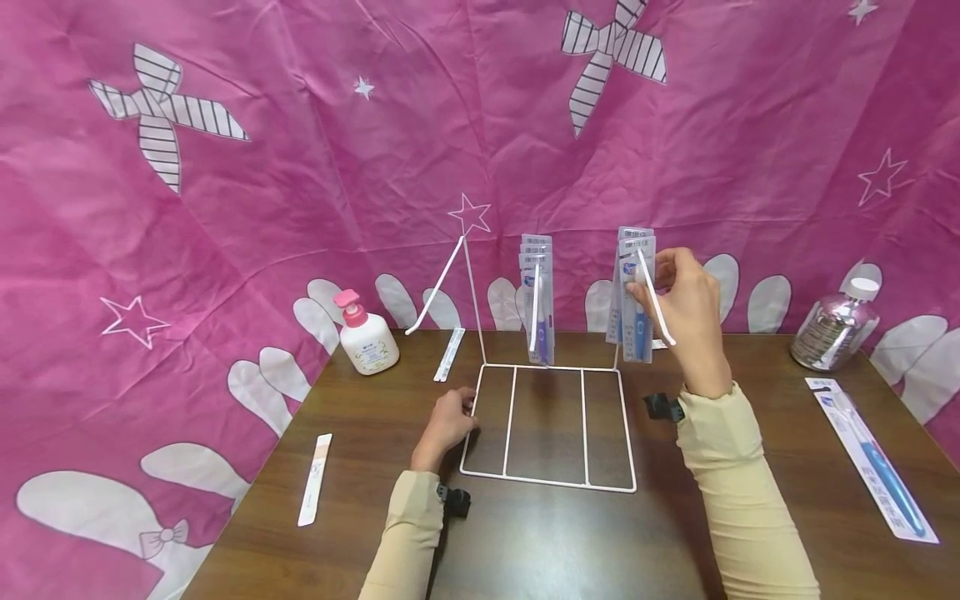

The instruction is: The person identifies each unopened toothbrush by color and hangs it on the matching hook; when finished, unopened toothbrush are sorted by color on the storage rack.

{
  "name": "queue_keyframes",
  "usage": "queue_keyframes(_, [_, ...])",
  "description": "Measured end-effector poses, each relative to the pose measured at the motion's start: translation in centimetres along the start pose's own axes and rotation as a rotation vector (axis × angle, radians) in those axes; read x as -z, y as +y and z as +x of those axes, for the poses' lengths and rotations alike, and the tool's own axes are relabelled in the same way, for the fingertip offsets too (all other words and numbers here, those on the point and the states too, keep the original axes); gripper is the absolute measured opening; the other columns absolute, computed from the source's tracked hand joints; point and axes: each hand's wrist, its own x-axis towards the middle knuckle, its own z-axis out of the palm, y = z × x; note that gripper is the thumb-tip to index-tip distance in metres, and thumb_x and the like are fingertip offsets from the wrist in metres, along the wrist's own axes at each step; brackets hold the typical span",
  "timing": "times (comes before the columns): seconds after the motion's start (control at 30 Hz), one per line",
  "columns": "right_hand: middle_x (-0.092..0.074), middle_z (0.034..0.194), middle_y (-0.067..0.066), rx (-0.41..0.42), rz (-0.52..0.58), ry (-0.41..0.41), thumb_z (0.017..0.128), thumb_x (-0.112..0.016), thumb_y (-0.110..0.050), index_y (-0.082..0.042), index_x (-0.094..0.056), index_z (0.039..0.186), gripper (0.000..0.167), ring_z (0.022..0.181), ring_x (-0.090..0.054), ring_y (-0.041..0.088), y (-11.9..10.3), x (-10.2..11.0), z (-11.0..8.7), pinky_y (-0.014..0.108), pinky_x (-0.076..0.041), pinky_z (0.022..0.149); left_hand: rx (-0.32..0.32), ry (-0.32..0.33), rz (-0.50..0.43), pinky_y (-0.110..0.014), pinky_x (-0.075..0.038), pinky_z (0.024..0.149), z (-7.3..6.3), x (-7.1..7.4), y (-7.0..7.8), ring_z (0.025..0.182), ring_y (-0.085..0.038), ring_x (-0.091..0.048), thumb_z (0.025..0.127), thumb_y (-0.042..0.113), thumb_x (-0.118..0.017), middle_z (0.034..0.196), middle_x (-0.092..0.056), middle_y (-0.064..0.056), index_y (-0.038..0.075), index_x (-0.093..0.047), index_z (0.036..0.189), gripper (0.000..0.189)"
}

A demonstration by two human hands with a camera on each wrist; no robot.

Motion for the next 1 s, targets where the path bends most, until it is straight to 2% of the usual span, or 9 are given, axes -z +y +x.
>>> queue_keyframes(0.13, [-0.069, 0.094, 0.024, -0.020, -0.001, -0.015, 0.081, -0.085, -0.011, 0.006, -0.061, 0.116, 0.045, 0.072, -0.043, -0.014, 0.2, -0.2, 0.3, 0.028, -0.036, 0.078, 0.000, -0.002, -0.001, -0.045, -0.052, 0.075, 0.0, -0.1, 0.0, 0.078, -0.026, -0.059, 0.073, -0.009, -0.072, 0.088, -0.064, -0.011, -0.009, -0.067, 0.114, 0.041])
queue_keyframes(0.33, [-0.068, 0.097, 0.028, -0.048, 0.009, -0.023, 0.083, -0.083, -0.010, 0.008, -0.059, 0.119, 0.047, 0.072, -0.041, -0.015, 0.5, -0.5, 0.4, 0.049, -0.033, 0.092, 0.008, -0.008, 0.000, -0.045, -0.051, 0.076, 0.1, -0.2, 0.0, 0.079, -0.026, -0.060, 0.074, -0.008, -0.074, 0.088, -0.065, -0.011, -0.008, -0.067, 0.116, 0.043])
queue_keyframes(0.57, [-0.068, 0.096, 0.024, -0.041, 0.013, -0.023, 0.082, -0.084, -0.014, 0.006, -0.060, 0.117, 0.046, 0.073, -0.044, -0.013, 0.8, -0.7, 0.4, 0.024, -0.035, 0.077, 0.010, -0.005, -0.007, -0.046, -0.052, 0.077, 0.2, -0.1, -0.2, 0.079, -0.028, -0.062, 0.073, -0.007, -0.074, 0.088, -0.066, -0.012, -0.008, -0.067, 0.114, 0.041])
queue_keyframes(0.7, [-0.068, 0.094, 0.025, -0.008, 0.038, -0.020, 0.081, -0.084, -0.012, 0.008, -0.060, 0.114, 0.045, 0.072, -0.046, -0.016, 1.0, -0.7, 0.5, 0.015, -0.036, 0.073, 0.016, -0.002, -0.015, -0.045, -0.052, 0.075, 0.2, -0.1, -0.3, 0.078, -0.027, -0.061, 0.073, -0.006, -0.075, 0.087, -0.066, -0.011, -0.007, -0.066, 0.113, 0.041])
queue_keyframes(0.83, [-0.068, 0.094, 0.025, -0.005, 0.052, -0.028, 0.080, -0.085, -0.013, 0.008, -0.061, 0.112, 0.045, 0.073, -0.048, -0.016, 1.6, -0.3, 0.2, 0.010, -0.038, 0.072, 0.027, -0.010, -0.010, -0.045, -0.052, 0.075, 0.3, -0.1, -0.4, 0.078, -0.026, -0.060, 0.074, -0.006, -0.075, 0.088, -0.065, -0.010, -0.006, -0.067, 0.114, 0.042])
queue_keyframes(1.0, [-0.067, 0.100, 0.027, -0.064, 0.054, -0.081, 0.083, -0.083, -0.013, 0.008, -0.060, 0.114, 0.045, 0.077, -0.050, -0.012, 3.2, 1.0, -0.7, 0.008, -0.039, 0.072, 0.025, -0.016, -0.001, -0.045, -0.052, 0.076, 0.3, -0.2, -0.3, 0.079, -0.026, -0.060, 0.073, -0.005, -0.075, 0.088, -0.066, -0.010, -0.006, -0.067, 0.116, 0.043])
